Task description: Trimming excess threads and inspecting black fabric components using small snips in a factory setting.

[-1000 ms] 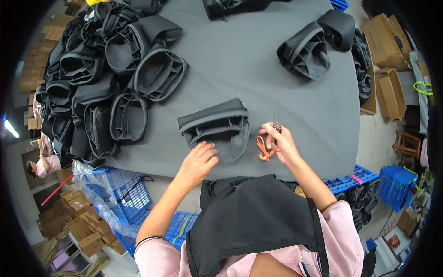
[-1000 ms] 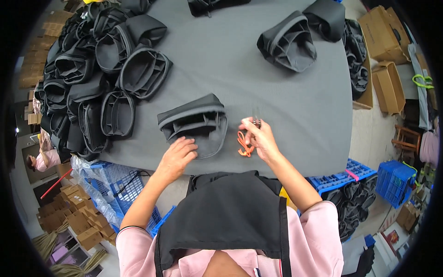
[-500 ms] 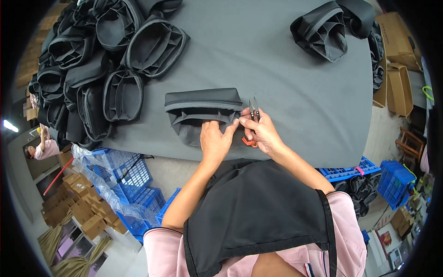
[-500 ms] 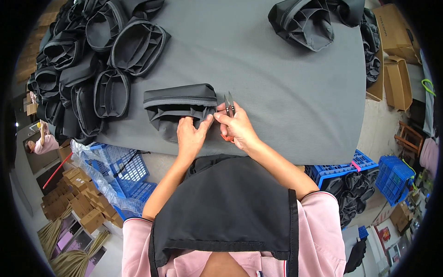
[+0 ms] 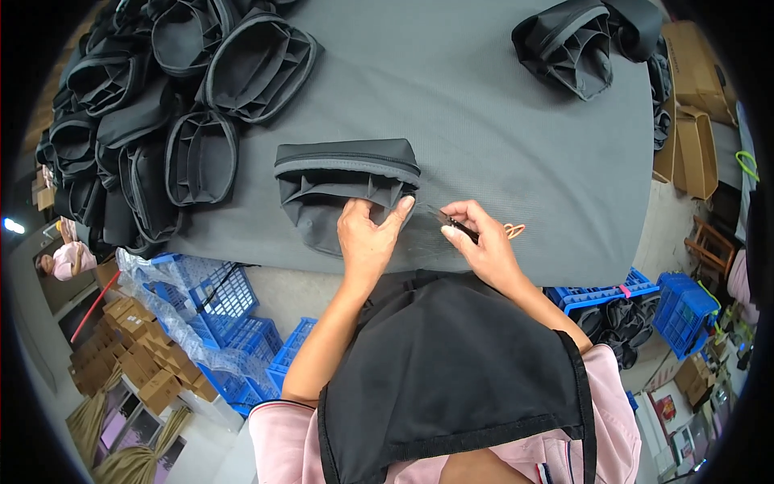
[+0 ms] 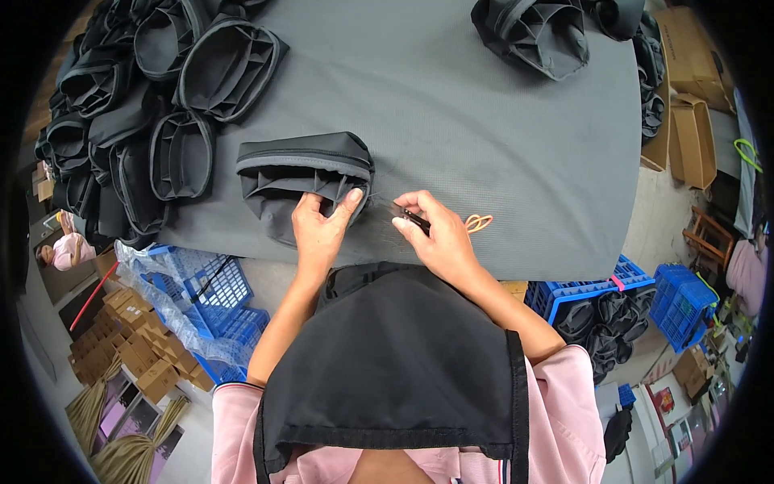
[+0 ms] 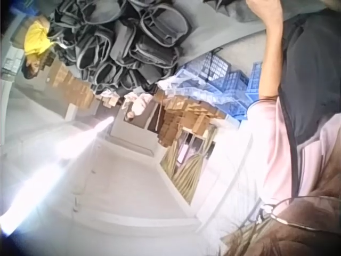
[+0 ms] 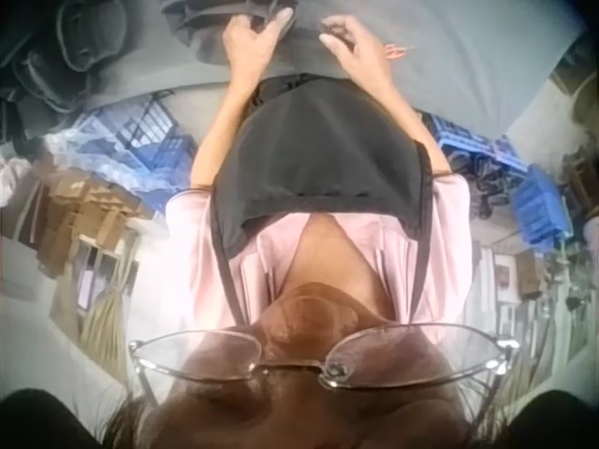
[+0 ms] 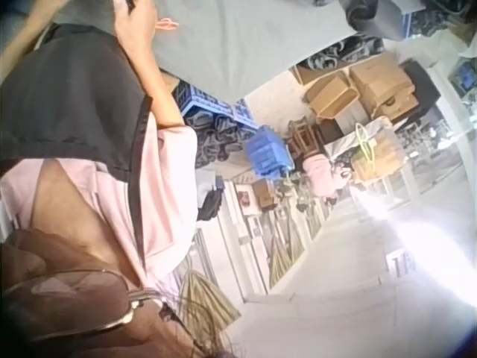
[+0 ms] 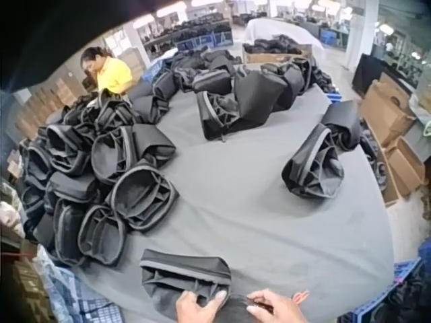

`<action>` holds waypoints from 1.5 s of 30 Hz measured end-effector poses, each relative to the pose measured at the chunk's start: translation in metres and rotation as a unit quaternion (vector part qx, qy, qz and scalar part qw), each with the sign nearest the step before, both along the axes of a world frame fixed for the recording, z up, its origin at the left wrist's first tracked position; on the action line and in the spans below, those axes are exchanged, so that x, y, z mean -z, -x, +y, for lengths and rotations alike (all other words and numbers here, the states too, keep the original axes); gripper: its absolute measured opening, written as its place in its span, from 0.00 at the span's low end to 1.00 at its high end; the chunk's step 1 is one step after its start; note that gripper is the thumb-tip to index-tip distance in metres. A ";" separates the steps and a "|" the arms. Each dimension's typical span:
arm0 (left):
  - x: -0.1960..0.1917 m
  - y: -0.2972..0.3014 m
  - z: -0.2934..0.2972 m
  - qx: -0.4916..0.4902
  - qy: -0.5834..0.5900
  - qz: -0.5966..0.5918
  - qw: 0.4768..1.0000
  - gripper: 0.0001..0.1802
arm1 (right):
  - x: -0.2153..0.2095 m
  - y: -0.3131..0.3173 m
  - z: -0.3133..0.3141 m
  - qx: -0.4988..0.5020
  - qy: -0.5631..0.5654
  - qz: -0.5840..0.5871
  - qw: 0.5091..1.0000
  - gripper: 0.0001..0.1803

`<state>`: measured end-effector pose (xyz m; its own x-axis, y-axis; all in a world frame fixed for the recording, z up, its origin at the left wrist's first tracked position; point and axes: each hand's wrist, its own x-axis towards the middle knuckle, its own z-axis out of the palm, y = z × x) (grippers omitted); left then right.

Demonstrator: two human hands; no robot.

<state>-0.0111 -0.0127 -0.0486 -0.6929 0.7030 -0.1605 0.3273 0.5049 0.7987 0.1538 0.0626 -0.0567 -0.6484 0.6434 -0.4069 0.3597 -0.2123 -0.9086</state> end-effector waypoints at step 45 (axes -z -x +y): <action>-0.023 0.032 0.025 0.090 0.208 -0.187 0.956 0.30 | -0.031 0.020 0.003 -0.077 -0.263 0.008 0.962 0.11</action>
<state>-0.0426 0.0127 -0.0261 -0.4052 0.6272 -0.6651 0.1697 0.7665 0.6194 0.1337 0.0658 -0.0255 -0.7560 0.6532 -0.0418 0.3358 0.3322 -0.8814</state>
